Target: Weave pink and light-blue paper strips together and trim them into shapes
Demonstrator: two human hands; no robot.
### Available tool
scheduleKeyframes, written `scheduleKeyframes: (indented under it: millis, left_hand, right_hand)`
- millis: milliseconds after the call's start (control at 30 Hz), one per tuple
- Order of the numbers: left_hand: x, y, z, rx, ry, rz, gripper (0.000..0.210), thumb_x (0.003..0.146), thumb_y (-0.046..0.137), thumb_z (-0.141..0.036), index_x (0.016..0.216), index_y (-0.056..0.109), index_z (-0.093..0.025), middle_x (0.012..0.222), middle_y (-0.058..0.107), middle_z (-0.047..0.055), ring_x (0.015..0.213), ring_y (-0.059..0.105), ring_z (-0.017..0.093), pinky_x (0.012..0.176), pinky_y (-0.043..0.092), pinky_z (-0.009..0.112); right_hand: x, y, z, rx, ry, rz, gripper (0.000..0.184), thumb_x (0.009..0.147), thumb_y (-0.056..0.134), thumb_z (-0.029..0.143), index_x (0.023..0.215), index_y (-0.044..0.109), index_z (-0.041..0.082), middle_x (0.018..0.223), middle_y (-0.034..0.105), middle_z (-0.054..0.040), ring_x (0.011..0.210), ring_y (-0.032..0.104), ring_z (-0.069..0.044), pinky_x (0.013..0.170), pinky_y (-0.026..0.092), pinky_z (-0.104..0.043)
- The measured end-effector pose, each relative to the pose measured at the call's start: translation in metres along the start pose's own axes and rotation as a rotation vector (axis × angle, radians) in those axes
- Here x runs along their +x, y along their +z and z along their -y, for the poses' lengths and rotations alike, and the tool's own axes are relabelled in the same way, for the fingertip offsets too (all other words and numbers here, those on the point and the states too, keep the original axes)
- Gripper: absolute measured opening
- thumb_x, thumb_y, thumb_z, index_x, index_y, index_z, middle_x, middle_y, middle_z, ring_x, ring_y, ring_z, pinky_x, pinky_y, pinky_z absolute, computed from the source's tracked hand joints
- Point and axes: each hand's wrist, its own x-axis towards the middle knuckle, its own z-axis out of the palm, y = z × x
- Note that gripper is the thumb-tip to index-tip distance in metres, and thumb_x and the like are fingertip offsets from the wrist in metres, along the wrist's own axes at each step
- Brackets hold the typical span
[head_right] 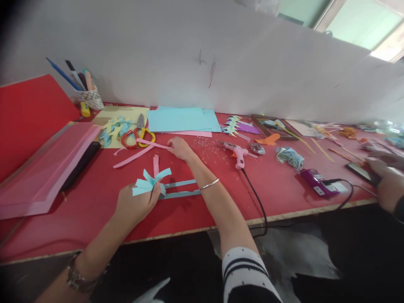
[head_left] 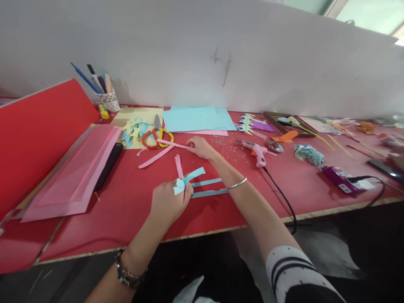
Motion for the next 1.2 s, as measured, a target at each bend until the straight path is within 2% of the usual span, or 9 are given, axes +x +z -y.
scheduleKeyframes:
  millis: [100,233,467,767,867,1000,1133,1200]
  left_hand:
    - [0.000,0.001,0.001,-0.006,-0.011,-0.006,0.040,0.080,0.032,-0.026,0.051,0.055,-0.013,0.040,0.051,0.007,0.037,0.046,0.015,0.039,0.017,0.022]
    - [0.000,0.000,0.002,-0.008,0.014,-0.023,0.042,0.080,0.030,-0.027,0.052,0.057,-0.012,0.039,0.049,0.007,0.035,0.043,0.014,0.038,0.016,0.022]
    - [0.000,0.000,0.002,0.039,0.020,-0.064,0.046,0.081,0.026,-0.028,0.050,0.056,-0.012,0.037,0.046,0.007,0.033,0.041,0.014,0.038,0.015,0.022]
    - [0.001,-0.002,0.001,0.060,0.002,-0.011,0.047,0.082,0.025,-0.027,0.061,0.064,-0.011,0.041,0.050,0.007,0.037,0.044,0.015,0.040,0.016,0.022]
    - [0.002,-0.003,0.001,0.079,-0.002,0.008,0.049,0.082,0.023,-0.027,0.062,0.065,-0.011,0.042,0.051,0.009,0.038,0.046,0.016,0.040,0.015,0.022]
    - [0.002,-0.002,0.001,0.081,-0.010,0.018,0.051,0.081,0.021,-0.028,0.061,0.065,-0.011,0.042,0.051,0.010,0.038,0.047,0.018,0.040,0.014,0.023]
    - [0.002,-0.001,0.001,0.083,-0.013,0.014,0.050,0.081,0.022,-0.028,0.060,0.064,-0.012,0.043,0.051,0.010,0.038,0.047,0.018,0.039,0.014,0.023]
    - [0.002,-0.002,0.001,0.082,-0.007,0.009,0.049,0.081,0.022,-0.028,0.059,0.063,-0.012,0.042,0.050,0.009,0.038,0.047,0.018,0.039,0.014,0.023]
  right_hand:
    - [0.002,0.002,-0.002,0.018,0.007,-0.006,0.012,0.074,0.057,0.013,0.083,0.064,0.010,0.077,0.059,-0.0038,0.070,0.051,-0.011,0.067,0.038,-0.021]
    - [0.002,0.005,-0.002,0.028,0.021,-0.051,0.008,0.073,0.058,0.012,0.076,0.064,0.010,0.083,0.058,-0.0070,0.074,0.050,-0.012,0.068,0.037,-0.023]
    - [-0.001,0.007,-0.005,0.072,0.030,-0.106,0.011,0.074,0.054,0.009,0.077,0.064,0.013,0.082,0.058,-0.0050,0.070,0.050,-0.011,0.069,0.038,-0.022]
    - [-0.002,0.009,-0.004,0.149,0.105,-0.165,0.018,0.069,0.047,0.002,0.067,0.062,0.012,0.076,0.058,-0.0066,0.073,0.050,-0.015,0.071,0.037,-0.025]
    - [-0.005,0.003,-0.006,0.207,0.144,-0.207,0.019,0.069,0.045,0.003,0.065,0.060,0.013,0.075,0.058,-0.0061,0.073,0.050,-0.015,0.071,0.038,-0.026]
    - [-0.013,-0.014,-0.013,0.322,0.200,-0.257,0.018,0.068,0.042,0.005,0.071,0.057,0.013,0.073,0.057,-0.0031,0.069,0.050,-0.012,0.068,0.039,-0.025]
    - [-0.032,-0.031,-0.016,0.473,0.200,-0.157,0.012,0.072,0.045,0.013,0.072,0.056,0.013,0.063,0.056,-0.0001,0.055,0.049,-0.009,0.056,0.041,-0.022]
    - [-0.048,-0.036,-0.014,0.544,0.165,-0.080,0.009,0.071,0.051,0.019,0.069,0.057,0.013,0.061,0.057,0.0009,0.054,0.050,-0.007,0.056,0.042,-0.021]
